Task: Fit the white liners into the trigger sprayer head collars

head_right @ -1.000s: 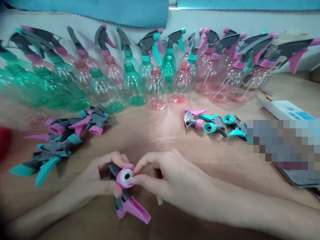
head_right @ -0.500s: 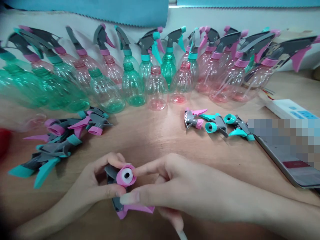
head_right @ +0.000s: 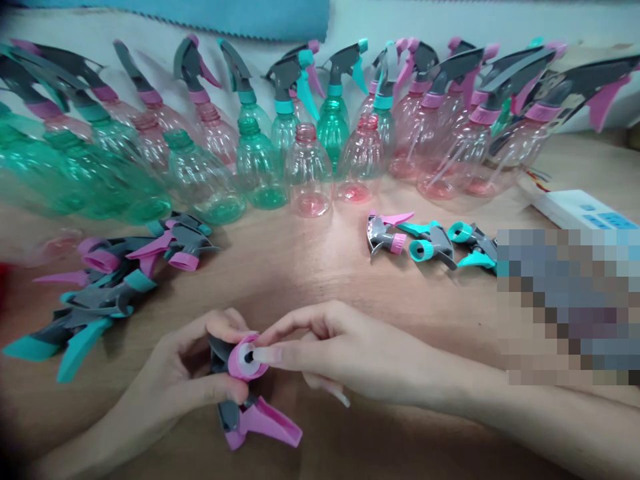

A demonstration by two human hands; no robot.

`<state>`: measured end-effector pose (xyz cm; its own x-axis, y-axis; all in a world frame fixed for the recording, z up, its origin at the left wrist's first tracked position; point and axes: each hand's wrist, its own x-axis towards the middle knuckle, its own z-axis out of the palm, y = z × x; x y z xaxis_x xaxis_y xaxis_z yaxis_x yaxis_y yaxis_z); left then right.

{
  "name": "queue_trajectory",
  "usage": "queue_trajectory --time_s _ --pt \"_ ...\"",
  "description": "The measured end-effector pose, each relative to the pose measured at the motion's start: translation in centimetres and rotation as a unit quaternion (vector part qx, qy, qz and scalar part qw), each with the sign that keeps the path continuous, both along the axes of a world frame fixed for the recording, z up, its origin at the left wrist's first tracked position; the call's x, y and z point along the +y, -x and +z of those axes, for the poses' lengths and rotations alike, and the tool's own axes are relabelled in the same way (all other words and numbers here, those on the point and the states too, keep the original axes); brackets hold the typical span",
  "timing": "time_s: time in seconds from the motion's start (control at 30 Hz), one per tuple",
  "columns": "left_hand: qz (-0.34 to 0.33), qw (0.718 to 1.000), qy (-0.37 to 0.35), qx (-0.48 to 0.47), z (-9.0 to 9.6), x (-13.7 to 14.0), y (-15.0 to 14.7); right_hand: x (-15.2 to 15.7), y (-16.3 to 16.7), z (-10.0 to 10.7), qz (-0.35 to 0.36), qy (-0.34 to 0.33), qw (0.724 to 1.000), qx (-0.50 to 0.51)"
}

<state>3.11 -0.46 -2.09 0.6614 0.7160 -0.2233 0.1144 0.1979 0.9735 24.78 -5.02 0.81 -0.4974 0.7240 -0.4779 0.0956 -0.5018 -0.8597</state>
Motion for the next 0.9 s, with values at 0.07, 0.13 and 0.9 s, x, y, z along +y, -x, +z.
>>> queue_trajectory --time_s 0.07,0.13,0.9 --pt "-0.008 1.000 0.013 -0.005 0.0 0.1 -0.1 -0.1 0.1 -0.1 -0.005 -0.008 1.000 -0.009" --pt "-0.007 1.000 0.026 -0.010 0.0 0.2 -0.1 -0.2 0.3 -0.1 -0.009 -0.021 1.000 -0.019" --pt "-0.053 0.988 0.129 -0.066 0.4 1.1 -0.2 -1.2 0.4 2.0 0.091 -0.371 0.904 -0.191"
